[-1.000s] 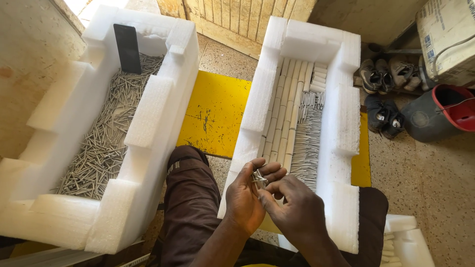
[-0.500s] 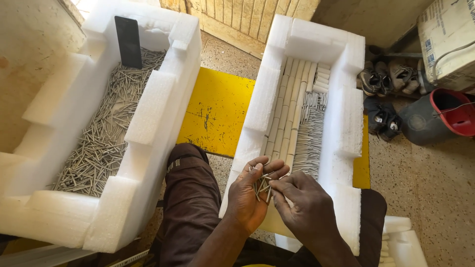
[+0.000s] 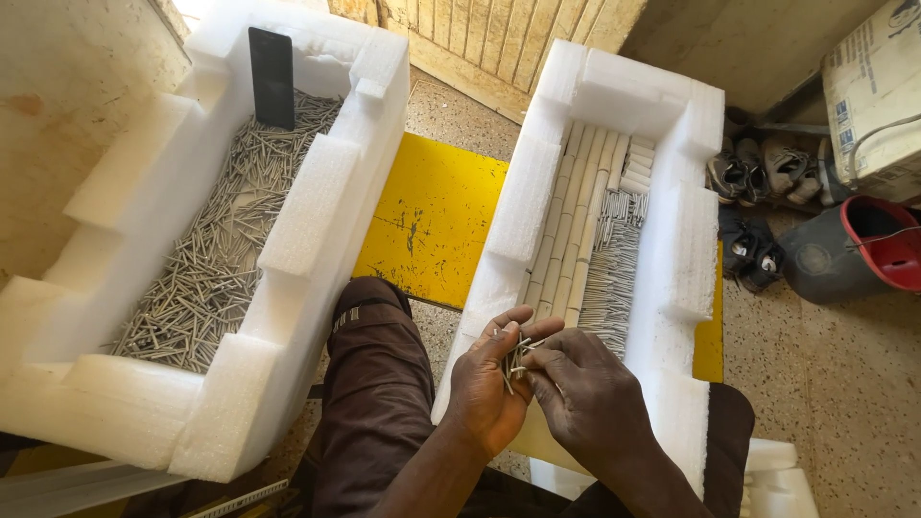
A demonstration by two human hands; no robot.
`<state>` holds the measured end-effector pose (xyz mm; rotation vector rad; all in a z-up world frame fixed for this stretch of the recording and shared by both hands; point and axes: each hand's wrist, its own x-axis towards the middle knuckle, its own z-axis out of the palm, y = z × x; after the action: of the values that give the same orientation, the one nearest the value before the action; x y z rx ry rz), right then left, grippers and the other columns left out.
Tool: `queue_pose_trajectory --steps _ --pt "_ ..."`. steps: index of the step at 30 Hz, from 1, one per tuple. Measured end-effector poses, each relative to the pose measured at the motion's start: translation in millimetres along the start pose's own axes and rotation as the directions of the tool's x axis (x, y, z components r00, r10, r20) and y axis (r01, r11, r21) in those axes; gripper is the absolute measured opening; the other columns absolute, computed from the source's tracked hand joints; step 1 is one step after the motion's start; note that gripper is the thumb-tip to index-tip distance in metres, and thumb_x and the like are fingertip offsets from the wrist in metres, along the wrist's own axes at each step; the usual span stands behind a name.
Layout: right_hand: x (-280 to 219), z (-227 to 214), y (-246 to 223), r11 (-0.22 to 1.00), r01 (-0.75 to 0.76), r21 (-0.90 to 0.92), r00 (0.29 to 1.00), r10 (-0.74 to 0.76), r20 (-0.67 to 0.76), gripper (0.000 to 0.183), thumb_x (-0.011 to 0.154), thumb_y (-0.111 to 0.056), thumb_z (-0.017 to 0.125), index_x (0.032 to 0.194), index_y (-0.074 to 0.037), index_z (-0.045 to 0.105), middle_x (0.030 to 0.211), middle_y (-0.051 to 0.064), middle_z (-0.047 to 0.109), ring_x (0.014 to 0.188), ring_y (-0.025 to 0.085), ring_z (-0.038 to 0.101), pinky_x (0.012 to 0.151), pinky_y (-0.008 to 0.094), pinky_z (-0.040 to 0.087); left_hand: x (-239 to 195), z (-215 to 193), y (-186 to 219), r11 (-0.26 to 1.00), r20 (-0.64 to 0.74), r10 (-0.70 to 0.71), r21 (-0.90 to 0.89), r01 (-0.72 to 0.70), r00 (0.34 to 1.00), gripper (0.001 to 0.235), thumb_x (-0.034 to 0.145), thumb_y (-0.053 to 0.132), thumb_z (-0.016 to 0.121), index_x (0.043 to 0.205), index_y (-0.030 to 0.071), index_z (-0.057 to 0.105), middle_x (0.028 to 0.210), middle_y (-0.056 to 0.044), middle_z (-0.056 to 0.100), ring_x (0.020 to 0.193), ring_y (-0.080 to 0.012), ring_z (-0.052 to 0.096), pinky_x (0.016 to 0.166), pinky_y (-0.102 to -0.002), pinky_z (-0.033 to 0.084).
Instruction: Organizing small metal rods into a foam packaging container
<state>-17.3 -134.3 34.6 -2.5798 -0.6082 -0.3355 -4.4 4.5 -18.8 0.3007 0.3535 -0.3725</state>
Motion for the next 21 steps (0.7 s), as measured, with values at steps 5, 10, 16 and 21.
queue_pose_trajectory --steps 5,10,16,21 --pt "4.9 -17.9 -11.4 0.883 -0.362 0.298 0.932 0.347 0.105 0.012 0.089 -0.014 0.079 0.1 -0.01 0.078 0.096 0.001 0.074 0.075 0.013 0.066 0.065 0.028 0.057 0.8 -0.4 0.4 0.999 0.01 0.021 -0.031 -0.021 1.0 0.037 0.108 0.016 0.05 0.144 0.005 0.051 0.122 -0.022 0.074 0.092 -0.02 0.072 0.078 -0.03 0.061" --pt "22.7 -21.2 -16.2 0.817 -0.491 0.304 0.867 0.493 0.075 0.017 0.085 -0.015 0.082 0.1 -0.008 0.083 0.09 0.002 0.083 0.058 0.01 0.065 0.049 0.025 0.051 2.9 0.0 -2.9 0.999 0.011 0.024 -0.04 -0.023 1.0 0.036 0.108 0.015 0.054 0.141 0.001 0.052 0.128 -0.023 0.071 0.102 -0.0222 0.072 0.088 -0.033 0.064" --pt "27.6 -4.8 -7.1 0.909 -0.404 0.101 0.911 0.391 0.13 0.021 0.085 -0.018 0.079 0.104 -0.009 0.082 0.102 0.0 0.082 0.071 0.016 0.076 0.061 0.031 0.061 3.4 2.1 -0.9 0.999 -0.008 0.046 0.005 -0.046 0.999 0.049 0.117 0.039 0.034 0.128 0.002 0.064 0.135 -0.023 0.072 0.109 -0.0242 0.069 0.093 -0.039 0.059" --pt "19.5 4.1 -0.6 0.923 -0.379 -0.061 0.908 0.384 0.165 0.015 0.085 -0.022 0.074 0.095 -0.012 0.079 0.102 -0.001 0.08 0.066 0.017 0.073 0.058 0.034 0.058 1.9 5.5 -1.1 1.0 -0.042 0.015 0.014 -0.015 0.999 0.044 0.116 0.033 0.037 0.129 0.0 0.063 0.128 -0.024 0.074 0.106 -0.0248 0.071 0.097 -0.038 0.058"
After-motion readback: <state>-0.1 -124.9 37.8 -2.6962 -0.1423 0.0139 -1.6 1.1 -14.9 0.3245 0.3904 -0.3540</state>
